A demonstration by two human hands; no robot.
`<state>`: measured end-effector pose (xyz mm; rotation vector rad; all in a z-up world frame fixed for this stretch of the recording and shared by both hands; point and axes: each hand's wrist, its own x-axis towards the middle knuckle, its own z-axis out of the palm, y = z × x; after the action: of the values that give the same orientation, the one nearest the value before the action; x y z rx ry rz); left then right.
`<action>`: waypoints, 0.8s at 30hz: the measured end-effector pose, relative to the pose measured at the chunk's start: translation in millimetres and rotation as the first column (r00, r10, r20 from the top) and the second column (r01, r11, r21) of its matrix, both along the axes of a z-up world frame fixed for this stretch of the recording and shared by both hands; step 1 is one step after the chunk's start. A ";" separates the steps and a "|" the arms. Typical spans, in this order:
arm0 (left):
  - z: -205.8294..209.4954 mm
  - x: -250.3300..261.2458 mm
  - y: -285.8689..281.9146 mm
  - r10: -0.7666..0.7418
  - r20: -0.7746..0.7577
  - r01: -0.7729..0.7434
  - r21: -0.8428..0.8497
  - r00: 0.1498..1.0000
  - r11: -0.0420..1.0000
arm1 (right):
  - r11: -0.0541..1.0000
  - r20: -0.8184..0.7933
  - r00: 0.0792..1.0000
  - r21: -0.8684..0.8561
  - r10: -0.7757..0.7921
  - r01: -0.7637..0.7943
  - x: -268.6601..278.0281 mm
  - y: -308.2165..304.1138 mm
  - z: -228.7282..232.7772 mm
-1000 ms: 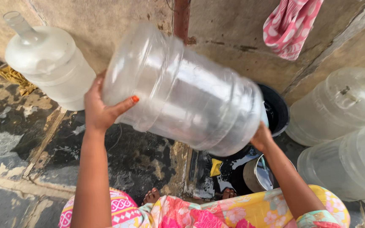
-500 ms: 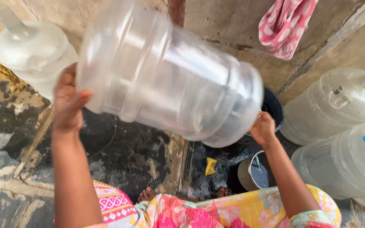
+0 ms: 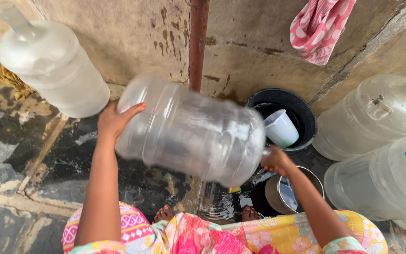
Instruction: The person cleans large plastic water jugs by rinsing them with water, pouring in a cleaning solution, and scrubbing the interior with a long-handled brush.
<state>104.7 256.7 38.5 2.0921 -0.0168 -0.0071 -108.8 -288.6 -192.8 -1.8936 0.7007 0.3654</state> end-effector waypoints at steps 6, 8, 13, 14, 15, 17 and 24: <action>-5.3 14.9 -4.9 -0.017 -0.131 0.013 -0.030 0.991 0.999 | 0.893 -0.035 0.986 0.419 -0.165 0.164 2.9 -3.7 -1.4; 22.7 6.0 3.3 -0.185 0.247 0.274 -0.400 0.951 0.875 | 0.768 0.226 0.913 0.627 -0.340 0.131 19.4 -12.7 31.9; 115.3 -49.0 30.9 -0.286 0.676 0.622 -0.324 0.679 0.713 | 0.492 0.536 0.586 0.833 -0.608 -0.252 23.1 -12.2 133.1; 127.2 -64.1 28.2 -0.284 0.719 0.591 -0.214 0.634 0.777 | 0.557 0.522 0.559 0.821 -0.645 -0.125 25.9 -2.7 140.9; 132.3 -77.3 16.8 -0.247 0.671 0.482 -0.187 0.699 0.856 | 0.604 0.507 0.530 0.797 -0.679 0.012 27.6 9.3 141.6; 130.8 -96.1 -10.3 -0.145 0.571 0.246 -0.104 0.808 0.964 | 0.609 0.456 0.540 0.782 -0.707 0.136 26.1 18.9 136.6; 46.7 -36.5 -21.9 -0.152 0.458 0.252 -0.167 0.876 0.953 | 0.773 0.090 0.858 0.488 -0.505 0.404 4.1 -3.1 17.9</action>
<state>68.2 234.8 85.3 1.8184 -0.4938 0.3292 -104.8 -291.7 -175.0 -1.2365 0.8198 -0.0029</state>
